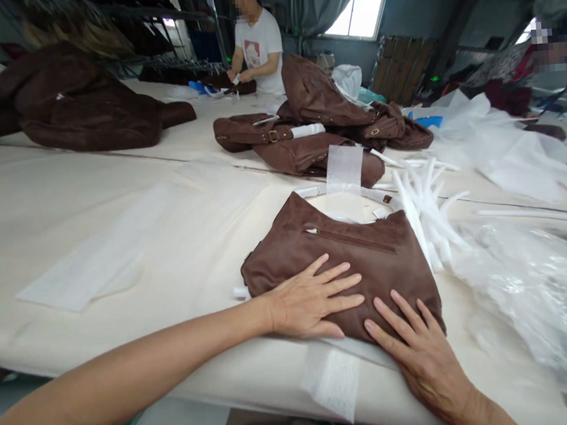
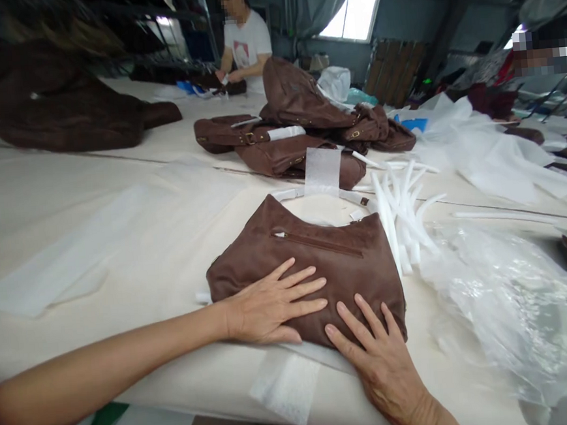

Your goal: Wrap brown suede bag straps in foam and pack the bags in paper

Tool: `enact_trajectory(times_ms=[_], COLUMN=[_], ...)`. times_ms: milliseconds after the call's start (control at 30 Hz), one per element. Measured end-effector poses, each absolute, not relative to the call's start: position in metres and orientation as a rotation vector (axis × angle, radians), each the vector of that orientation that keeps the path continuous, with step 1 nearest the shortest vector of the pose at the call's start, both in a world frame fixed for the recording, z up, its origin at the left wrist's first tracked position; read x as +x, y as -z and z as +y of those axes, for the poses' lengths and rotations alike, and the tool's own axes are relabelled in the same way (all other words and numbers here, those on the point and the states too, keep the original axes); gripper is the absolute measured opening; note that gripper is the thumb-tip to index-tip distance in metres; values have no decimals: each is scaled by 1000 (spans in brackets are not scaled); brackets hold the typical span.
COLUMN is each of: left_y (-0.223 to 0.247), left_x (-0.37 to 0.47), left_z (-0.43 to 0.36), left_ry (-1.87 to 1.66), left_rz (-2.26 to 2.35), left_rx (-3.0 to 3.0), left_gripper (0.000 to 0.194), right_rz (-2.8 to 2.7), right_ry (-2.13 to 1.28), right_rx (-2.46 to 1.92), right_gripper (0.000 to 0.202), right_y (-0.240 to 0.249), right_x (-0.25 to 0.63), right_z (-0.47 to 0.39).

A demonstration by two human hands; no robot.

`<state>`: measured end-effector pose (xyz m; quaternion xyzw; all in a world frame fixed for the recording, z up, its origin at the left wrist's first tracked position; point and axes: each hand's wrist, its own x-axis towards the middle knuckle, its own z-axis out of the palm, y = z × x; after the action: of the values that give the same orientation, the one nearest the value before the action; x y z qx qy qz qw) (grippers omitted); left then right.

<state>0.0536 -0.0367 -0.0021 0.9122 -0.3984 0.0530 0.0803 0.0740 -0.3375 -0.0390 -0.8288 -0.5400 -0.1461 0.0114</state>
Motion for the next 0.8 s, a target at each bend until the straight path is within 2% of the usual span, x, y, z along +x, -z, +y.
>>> enact_trajectory(times_ms=[167,233,467,567,633,700,800], left_y=[2,4,-6,-7,-4,-1,-2], left_x=[41,32,20,24,25,26,31], left_z=[-34,-31,-18,-16,-15,-14,-15], left_ry=[-140,-117,55,80,51,-15,-47], left_rz=[-1308,-1291,-1328,-1342,-1361,-1366,-1339], left_rx=[2600,2606,2592,2570,2575,2593,2640], left_gripper=[52,53,87,94,91,80,66], right_rz=[-1643,-1639,-1628,-1607,-1597,-1571,-1525], right_ry=[346,332,322,295,261,281,434], right_rx=[-2603,-2605,-2612,-2592,-2571,-2532,-2327], right_gripper=[59,56,54,50,46,44,53], right_y=[34,33,29,28,24,16,2], right_x=[74,74,74,79,79,72,42], right_z=[-341,-341,-339,-340,-340,-338,-327])
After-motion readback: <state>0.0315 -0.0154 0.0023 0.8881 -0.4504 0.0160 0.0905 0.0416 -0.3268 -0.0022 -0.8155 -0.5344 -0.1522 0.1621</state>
